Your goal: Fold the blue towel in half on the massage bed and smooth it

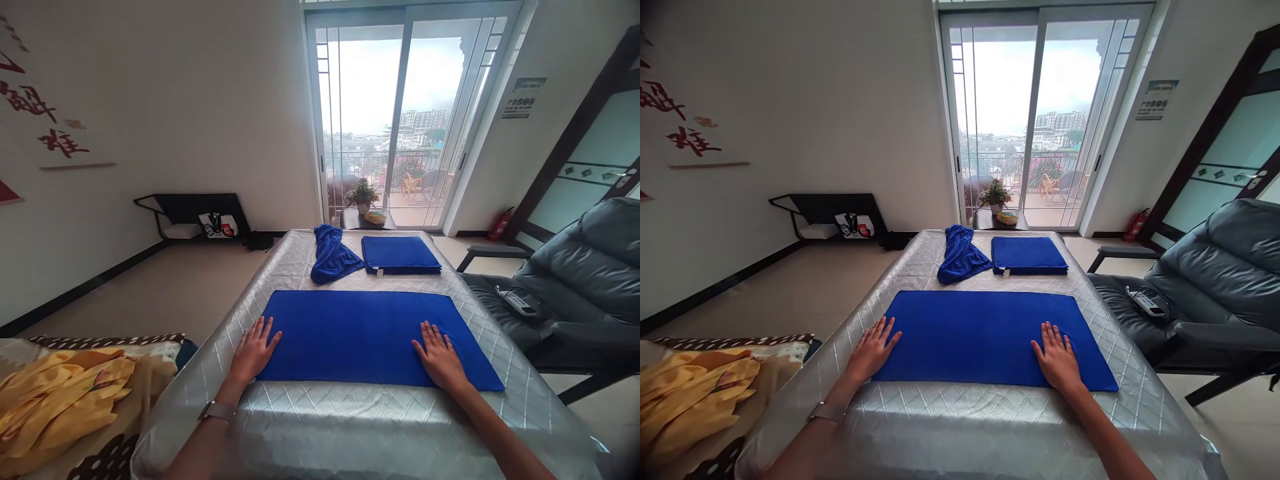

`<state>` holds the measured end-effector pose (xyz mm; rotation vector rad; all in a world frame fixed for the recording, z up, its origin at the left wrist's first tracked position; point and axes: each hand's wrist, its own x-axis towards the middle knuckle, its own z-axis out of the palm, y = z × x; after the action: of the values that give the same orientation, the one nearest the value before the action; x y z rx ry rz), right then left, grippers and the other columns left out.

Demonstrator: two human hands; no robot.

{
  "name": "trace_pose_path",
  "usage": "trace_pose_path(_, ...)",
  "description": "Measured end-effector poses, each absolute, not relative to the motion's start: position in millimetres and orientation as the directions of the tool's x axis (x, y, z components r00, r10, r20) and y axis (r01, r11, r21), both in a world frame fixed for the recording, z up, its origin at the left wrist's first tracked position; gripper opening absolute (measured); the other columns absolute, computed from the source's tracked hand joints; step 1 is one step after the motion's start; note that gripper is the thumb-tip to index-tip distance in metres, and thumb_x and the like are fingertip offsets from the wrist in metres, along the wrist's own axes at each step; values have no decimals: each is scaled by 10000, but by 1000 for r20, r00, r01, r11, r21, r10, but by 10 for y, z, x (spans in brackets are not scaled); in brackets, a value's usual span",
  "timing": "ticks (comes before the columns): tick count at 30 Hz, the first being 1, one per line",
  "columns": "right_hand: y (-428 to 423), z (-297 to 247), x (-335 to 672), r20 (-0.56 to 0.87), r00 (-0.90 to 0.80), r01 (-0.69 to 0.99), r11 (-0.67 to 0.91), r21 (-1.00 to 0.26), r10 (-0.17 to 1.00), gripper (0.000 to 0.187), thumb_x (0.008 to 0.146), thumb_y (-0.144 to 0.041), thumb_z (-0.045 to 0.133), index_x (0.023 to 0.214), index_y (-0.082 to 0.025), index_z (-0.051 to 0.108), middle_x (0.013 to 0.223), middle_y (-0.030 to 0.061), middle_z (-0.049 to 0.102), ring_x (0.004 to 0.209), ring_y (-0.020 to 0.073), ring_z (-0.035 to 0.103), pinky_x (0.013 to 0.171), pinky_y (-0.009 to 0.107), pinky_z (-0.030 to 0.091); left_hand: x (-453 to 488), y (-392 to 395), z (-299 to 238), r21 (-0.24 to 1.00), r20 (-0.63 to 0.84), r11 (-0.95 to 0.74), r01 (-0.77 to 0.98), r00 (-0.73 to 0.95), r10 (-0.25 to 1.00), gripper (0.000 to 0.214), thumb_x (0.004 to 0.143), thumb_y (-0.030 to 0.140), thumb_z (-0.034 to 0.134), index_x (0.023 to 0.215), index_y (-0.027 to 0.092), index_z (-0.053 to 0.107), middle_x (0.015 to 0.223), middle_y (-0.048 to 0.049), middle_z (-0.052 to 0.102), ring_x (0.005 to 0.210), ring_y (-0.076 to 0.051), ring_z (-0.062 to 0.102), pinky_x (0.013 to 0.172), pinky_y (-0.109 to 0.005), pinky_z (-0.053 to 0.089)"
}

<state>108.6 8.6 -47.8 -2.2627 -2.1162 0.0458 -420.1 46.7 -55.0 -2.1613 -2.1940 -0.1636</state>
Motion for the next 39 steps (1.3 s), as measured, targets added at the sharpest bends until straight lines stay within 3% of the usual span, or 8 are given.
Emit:
trace_pose_path(4, -19, -597, 1781, 46, 186, 982, -186, 9, 982, 759, 964, -520, 162, 1598, -113, 253, 1669, 79, 227, 1537, 235, 184, 1243, 461, 153, -4212, 470, -564, 27, 123, 11, 1000, -14, 992, 772, 1009, 635, 124, 1599, 155, 255, 1666, -134, 221, 1526, -275, 244, 1230, -501, 202)
trace_pose_path(11, -53, -719, 1944, 116, 176, 984, -177, 2, 978, 776, 943, -505, 154, 1587, -88, 268, 1665, 85, 250, 1537, 231, 178, 1244, 451, 146, -3987, 501, -389, 14, 130, 36, 999, -38, 991, 811, 1015, 632, 128, 1581, 71, 278, 1643, -183, 248, 1521, -298, 251, 1238, -507, 185)
trace_pose_path(15, -36, -699, 1916, 107, 194, 981, -193, -27, 975, 785, 943, -527, 162, 1588, -93, 267, 1661, 91, 264, 1533, 244, 196, 1239, 464, 168, -3138, 495, -232, 118, 126, -198, 973, 183, 975, 765, 1030, 610, 134, 1579, 105, 304, 1644, -143, 267, 1528, -255, 234, 1251, -450, 195)
trace_pose_path(19, -39, -674, 1920, 113, 184, 983, -182, -26, 977, 771, 945, -513, 177, 1583, -92, 278, 1655, 105, 277, 1530, 248, 207, 1239, 471, 171, -2149, 448, -234, 193, 124, -515, 835, 500, 857, 721, 1034, 611, 146, 1603, 181, 248, 1664, -82, 226, 1541, -208, 183, 1263, -419, 169)
trace_pose_path(22, -48, -664, 1918, 108, 183, 983, -182, -20, 977, 772, 957, -525, 153, 1587, -96, 275, 1655, 102, 275, 1528, 244, 213, 1237, 466, 179, -1797, 402, -323, 214, 123, -584, 783, 572, 811, 713, 1030, 620, 171, 1617, 215, 180, 1674, -61, 182, 1548, -209, 146, 1269, -431, 150)
trace_pose_path(28, -49, -681, 1930, 104, 172, 984, -175, 24, 980, 795, 963, -540, 93, 1592, -85, 265, 1667, 81, 244, 1533, 239, 195, 1241, 447, 157, -2314, 358, -417, 199, 83, -439, 876, 431, 899, 739, 1018, 651, 190, 1614, 215, 193, 1671, -62, 186, 1546, -232, 156, 1269, -462, 129)
trace_pose_path(35, -44, -700, 1934, 108, 175, 984, -177, 4, 979, 793, 944, -530, 139, 1589, -88, 272, 1664, 78, 253, 1531, 238, 201, 1239, 455, 164, -3730, 237, -475, 58, 68, -6, 998, 3, 998, 822, 1000, 679, 171, 1603, 123, 223, 1661, -139, 174, 1537, -298, 177, 1242, -530, 169)
trace_pose_path(39, -36, -713, 1964, 105, 163, 986, -161, -34, 981, 786, 924, -521, 175, 1576, -104, 312, 1649, 98, 291, 1525, 246, 226, 1233, 473, 182, -4020, 138, -536, 35, 115, 53, 998, -57, 992, 848, 993, 688, 168, 1601, 98, 215, 1656, -147, 190, 1534, -294, 190, 1237, -501, 209)
